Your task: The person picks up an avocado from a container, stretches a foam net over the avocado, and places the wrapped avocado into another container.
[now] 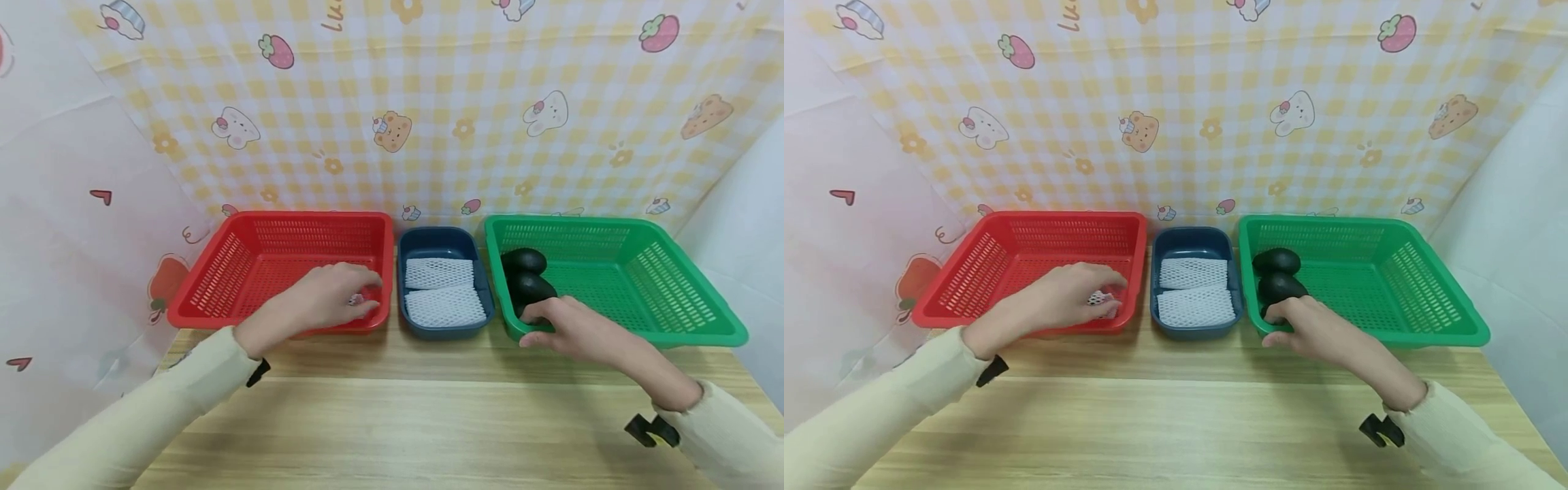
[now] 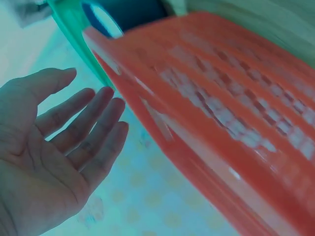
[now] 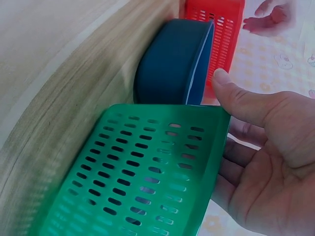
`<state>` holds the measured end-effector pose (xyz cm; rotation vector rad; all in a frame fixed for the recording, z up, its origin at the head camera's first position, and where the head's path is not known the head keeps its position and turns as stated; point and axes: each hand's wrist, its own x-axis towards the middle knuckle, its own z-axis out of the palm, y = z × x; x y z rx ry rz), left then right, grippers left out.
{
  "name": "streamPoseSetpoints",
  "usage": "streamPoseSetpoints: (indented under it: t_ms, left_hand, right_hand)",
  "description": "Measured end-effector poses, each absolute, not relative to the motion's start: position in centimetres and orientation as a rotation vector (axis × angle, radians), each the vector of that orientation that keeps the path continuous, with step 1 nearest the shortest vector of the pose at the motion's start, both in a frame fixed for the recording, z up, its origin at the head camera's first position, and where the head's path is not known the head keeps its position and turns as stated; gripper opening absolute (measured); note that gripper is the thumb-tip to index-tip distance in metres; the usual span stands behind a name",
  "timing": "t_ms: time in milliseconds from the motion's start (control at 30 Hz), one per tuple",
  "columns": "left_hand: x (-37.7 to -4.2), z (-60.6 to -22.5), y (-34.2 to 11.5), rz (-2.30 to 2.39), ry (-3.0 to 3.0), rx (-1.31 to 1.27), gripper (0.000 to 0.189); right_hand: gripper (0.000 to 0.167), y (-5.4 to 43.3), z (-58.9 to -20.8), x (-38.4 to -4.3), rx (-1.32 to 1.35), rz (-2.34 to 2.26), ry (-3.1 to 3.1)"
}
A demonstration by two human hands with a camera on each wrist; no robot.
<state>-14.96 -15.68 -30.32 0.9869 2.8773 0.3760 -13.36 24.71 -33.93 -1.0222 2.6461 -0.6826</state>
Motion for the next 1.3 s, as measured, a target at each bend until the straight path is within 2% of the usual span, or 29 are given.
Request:
streamPoseSetpoints:
  t_ms: [233, 467, 700, 933, 1300]
  left_hand:
    - [-14.9, -32.0, -11.3, 0.353, 2.800, 1.249, 0.046]
    - [-14.9, -33.2, -8.7, 0.246, 2.701, 1.252, 0.043]
    - [-14.3, -33.3, -9.5, 0.249, 2.743, 1.177, 0.048]
    - [-13.5, -32.7, -11.6, 0.354, 2.832, 1.214, 0.057]
    - [-13.7, -33.0, -12.4, 0.426, 2.836, 1.238, 0.052]
  right_hand:
    - [0.011, 24.6, -33.8, -13.5, -1.048, -0.679, 2.643]
    - [0.011, 24.4, -33.9, -13.6, -1.049, -0.691, 2.646]
    - [0.011, 24.3, -33.8, -13.6, -1.054, -0.681, 2.651]
    - [0.013, 24.5, -33.4, -13.7, -1.050, -0.665, 2.638]
    - [0.023, 24.6, -33.2, -13.8, -1.060, -0.654, 2.610]
